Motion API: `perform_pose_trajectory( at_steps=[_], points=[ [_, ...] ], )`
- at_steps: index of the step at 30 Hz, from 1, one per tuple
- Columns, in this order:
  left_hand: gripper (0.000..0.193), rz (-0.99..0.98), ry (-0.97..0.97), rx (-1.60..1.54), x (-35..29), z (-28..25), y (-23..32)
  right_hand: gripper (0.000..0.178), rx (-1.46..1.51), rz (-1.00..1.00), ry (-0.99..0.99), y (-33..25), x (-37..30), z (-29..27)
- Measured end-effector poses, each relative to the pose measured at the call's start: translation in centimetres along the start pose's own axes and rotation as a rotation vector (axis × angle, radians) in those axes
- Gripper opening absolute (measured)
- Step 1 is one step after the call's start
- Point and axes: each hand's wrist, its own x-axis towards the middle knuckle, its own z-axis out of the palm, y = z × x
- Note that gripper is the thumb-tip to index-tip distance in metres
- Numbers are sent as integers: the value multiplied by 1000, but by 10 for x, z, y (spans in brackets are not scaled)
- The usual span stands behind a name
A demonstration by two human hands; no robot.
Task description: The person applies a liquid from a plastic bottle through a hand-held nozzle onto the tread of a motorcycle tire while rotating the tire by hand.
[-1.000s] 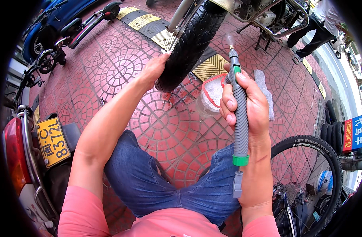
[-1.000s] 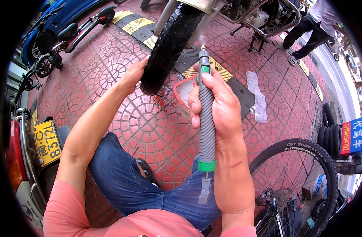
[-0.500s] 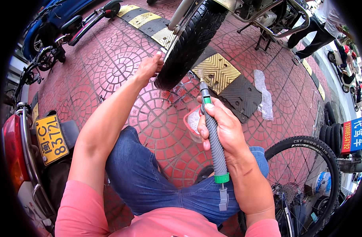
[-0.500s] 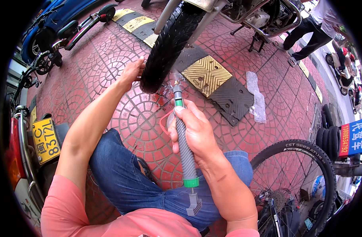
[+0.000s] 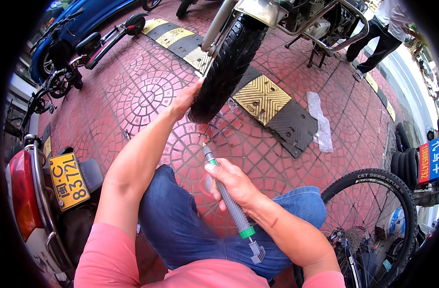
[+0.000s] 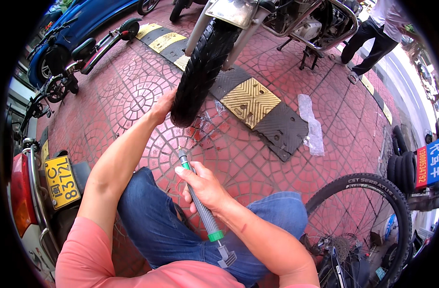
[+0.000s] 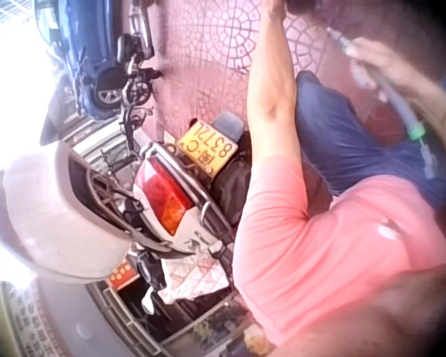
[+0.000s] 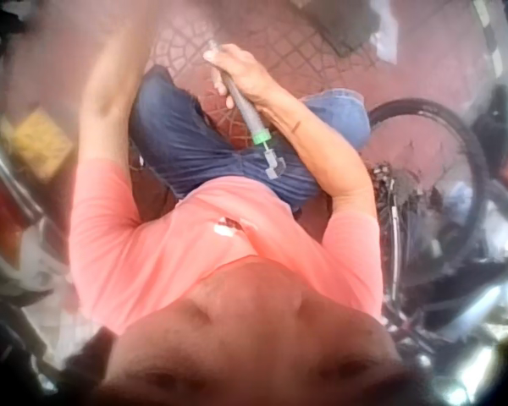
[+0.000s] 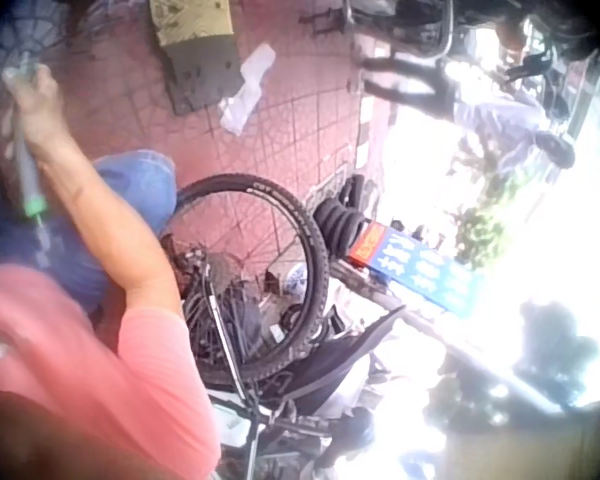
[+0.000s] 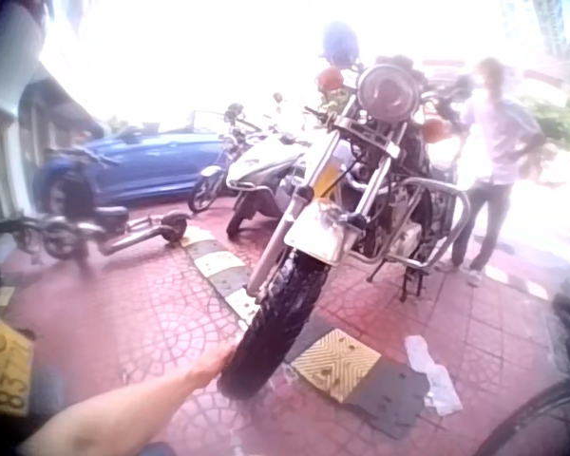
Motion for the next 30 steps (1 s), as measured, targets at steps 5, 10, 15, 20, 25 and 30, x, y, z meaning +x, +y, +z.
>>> perform_pose_trajectory(
  at_steps=[5,10,15,20,25,30],
  points=[
    [55,-2,-96,20,20,-19,-24,56,-107,12,-4,1,-2,-1],
    [47,-15,-95,35,20,-21,-28,63,-129,-33,23,3,-4,-3],
    [41,6,-133,37,15,-8,-15,63,-99,-17,28,-5,-5,-7],
    [33,-47,-111,-147,24,-5,-14,62,-97,-18,31,-1,-1,-10],
    [37,-73,-12,-223,40,6,-20,63,-141,0,38,7,4,-19],
    [42,36,32,134,79,6,-60,64,-145,0,65,0,-3,-28]
  ],
)
